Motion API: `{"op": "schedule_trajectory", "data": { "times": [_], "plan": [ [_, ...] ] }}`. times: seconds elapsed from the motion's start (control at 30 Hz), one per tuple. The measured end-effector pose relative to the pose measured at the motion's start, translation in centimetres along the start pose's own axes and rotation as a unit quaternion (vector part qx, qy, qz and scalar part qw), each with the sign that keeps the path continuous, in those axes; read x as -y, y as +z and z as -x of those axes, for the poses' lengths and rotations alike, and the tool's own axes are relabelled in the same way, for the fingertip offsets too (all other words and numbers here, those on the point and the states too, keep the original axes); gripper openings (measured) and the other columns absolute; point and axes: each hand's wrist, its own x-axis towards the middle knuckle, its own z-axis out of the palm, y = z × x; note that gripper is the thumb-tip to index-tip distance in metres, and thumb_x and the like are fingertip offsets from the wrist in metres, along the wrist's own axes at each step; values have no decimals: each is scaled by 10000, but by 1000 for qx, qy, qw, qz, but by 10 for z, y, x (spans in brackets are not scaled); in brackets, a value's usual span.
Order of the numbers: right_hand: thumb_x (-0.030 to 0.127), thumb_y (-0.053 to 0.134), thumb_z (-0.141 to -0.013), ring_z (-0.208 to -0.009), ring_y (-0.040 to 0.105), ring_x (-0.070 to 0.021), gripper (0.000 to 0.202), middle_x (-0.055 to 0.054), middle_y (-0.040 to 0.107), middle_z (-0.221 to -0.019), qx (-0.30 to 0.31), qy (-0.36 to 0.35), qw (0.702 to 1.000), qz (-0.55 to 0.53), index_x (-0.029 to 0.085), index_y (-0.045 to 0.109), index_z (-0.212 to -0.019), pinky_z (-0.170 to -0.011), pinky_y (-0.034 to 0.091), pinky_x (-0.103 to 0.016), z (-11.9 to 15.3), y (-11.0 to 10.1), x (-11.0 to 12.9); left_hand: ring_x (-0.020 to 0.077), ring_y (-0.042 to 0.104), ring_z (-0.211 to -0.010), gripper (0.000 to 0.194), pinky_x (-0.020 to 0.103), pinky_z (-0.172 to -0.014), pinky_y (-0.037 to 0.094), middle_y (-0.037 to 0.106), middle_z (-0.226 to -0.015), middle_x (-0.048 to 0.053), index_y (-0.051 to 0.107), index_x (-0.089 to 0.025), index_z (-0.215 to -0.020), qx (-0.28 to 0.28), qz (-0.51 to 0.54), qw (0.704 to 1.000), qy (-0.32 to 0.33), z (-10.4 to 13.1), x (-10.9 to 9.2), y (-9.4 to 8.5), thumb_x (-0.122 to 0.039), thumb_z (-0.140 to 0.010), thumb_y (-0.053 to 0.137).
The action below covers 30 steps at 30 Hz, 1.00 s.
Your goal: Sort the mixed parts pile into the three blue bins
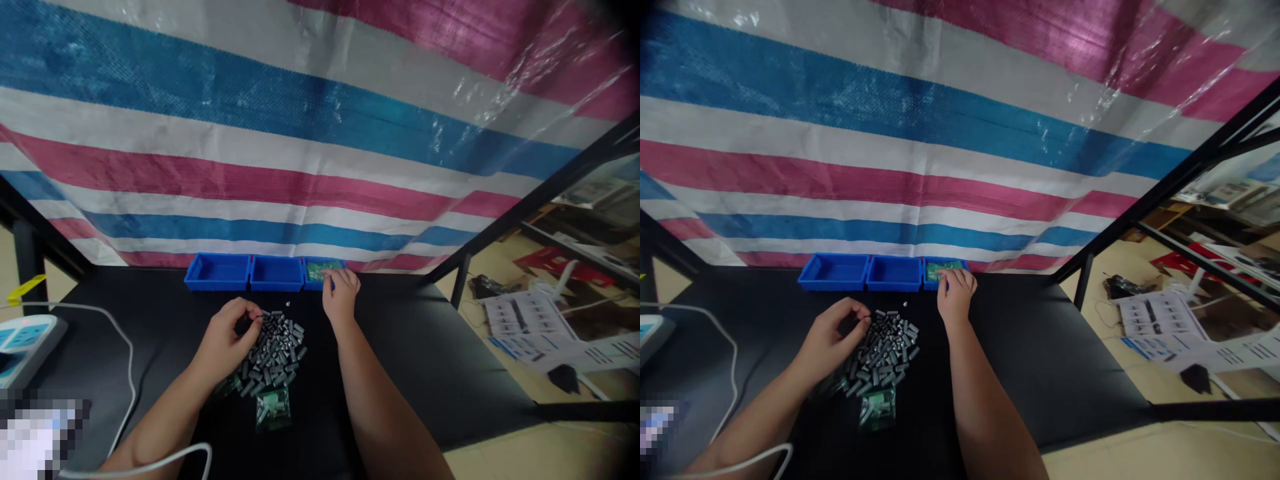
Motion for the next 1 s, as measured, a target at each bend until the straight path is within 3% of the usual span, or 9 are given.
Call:
{"op": "schedule_trajectory", "data": {
  "times": [0.23,0.4,0.63,0.8,0.9,0.93,1.0],
  "plan": [
    [230,480,-952,-1182,517,-272,263,-33,732,-1016,50,1,999,21,274,739,-972,-1159,144,-538,6,11,4,175,602,-859,58,300,-785,470,630,-886,34,617,-198,-921,26,0,1000,12,1,1,0,-204,-898,565],
    [280,507,-953,-1305,474,-261,274,-51,666,-1260,44,2,999,21,261,709,-1138,-1201,108,-551,7,8,6,178,598,-861,58,310,-786,467,628,-885,37,615,-198,-925,29,-3,999,14,1,4,0,-205,-902,563],
    [323,511,-967,-1452,300,-338,291,-62,632,-1348,127,-18,992,-10,280,680,-1201,-1113,-43,-758,15,11,4,187,604,-870,81,321,-795,473,639,-891,47,622,-196,-924,28,0,1000,8,1,4,-1,-210,-899,546],
    [287,550,-928,-1422,351,-347,341,-95,598,-1377,92,-8,996,-18,246,626,-1258,-1119,42,-755,13,5,10,192,615,-865,90,310,-788,475,647,-877,45,633,-200,-914,26,-6,1000,2,0,2,-3,-227,-891,550],
    [274,585,-899,-1290,491,-310,306,-110,635,-1271,66,-23,995,-67,215,651,-1192,-1137,244,-615,12,-12,21,190,622,-868,98,296,-786,468,657,-875,40,642,-199,-908,8,-21,1000,-13,-2,5,-6,-248,-889,559],
    [274,595,-895,-1197,550,-282,272,-104,660,-1184,85,-37,990,-102,209,665,-1150,-1094,343,-534,12,-20,26,188,623,-863,101,291,-782,465,660,-874,37,641,-198,-903,-4,-26,999,-23,-2,6,-8,-259,-890,562],
    [285,610,-898,-941,618,-212,176,-59,674,-948,185,-67,963,-184,209,691,-1035,-901,471,-375,15,-38,37,180,619,-824,125,279,-753,457,665,-863,29,638,-197,-902,-24,-33,998,-55,-3,10,-11,-300,-896,567]
  ]
}}
